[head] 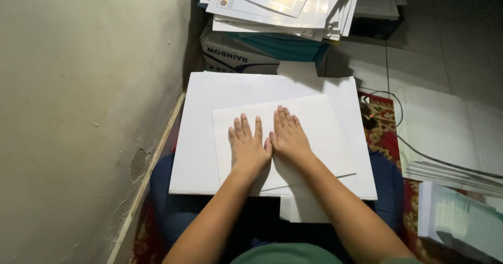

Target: Folding large white paper sheets individually and stacking them neatly on the floor.

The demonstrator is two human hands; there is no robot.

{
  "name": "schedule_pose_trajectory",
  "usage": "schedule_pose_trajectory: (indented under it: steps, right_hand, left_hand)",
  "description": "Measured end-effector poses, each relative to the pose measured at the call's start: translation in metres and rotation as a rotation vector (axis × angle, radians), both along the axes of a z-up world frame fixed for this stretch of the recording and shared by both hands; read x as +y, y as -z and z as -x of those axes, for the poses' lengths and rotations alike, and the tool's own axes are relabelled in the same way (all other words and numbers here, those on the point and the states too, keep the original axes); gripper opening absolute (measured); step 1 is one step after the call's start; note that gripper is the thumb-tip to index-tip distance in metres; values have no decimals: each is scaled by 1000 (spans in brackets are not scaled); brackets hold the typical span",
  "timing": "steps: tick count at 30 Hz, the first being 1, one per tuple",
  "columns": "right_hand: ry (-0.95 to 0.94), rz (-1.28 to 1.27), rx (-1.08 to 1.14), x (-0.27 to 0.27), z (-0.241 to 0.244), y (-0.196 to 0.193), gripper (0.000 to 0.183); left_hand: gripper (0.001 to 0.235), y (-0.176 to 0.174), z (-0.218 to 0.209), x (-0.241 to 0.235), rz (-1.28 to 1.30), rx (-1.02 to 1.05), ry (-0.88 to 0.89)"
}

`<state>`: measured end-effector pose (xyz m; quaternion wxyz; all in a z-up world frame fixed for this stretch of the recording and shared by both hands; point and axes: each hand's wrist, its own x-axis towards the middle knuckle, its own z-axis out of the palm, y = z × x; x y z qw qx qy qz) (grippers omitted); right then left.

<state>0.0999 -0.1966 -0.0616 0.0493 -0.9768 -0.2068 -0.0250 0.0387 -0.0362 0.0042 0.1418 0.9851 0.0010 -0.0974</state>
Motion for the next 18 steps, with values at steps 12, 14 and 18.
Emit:
schedule_pose_trajectory:
  steps: [12, 14, 18]
  right_hand:
    - [220, -32, 84, -50, -18, -56, 78]
    - [300, 2, 89, -70, -3, -56, 78]
    - [348, -55, 81, -105, 21, -47, 77]
  left_hand:
    - [74, 7, -20, 37, 12, -86, -188]
    - [79, 12, -11, 42, 17, -127, -215]
    - [79, 11, 8, 43, 27, -180, -227]
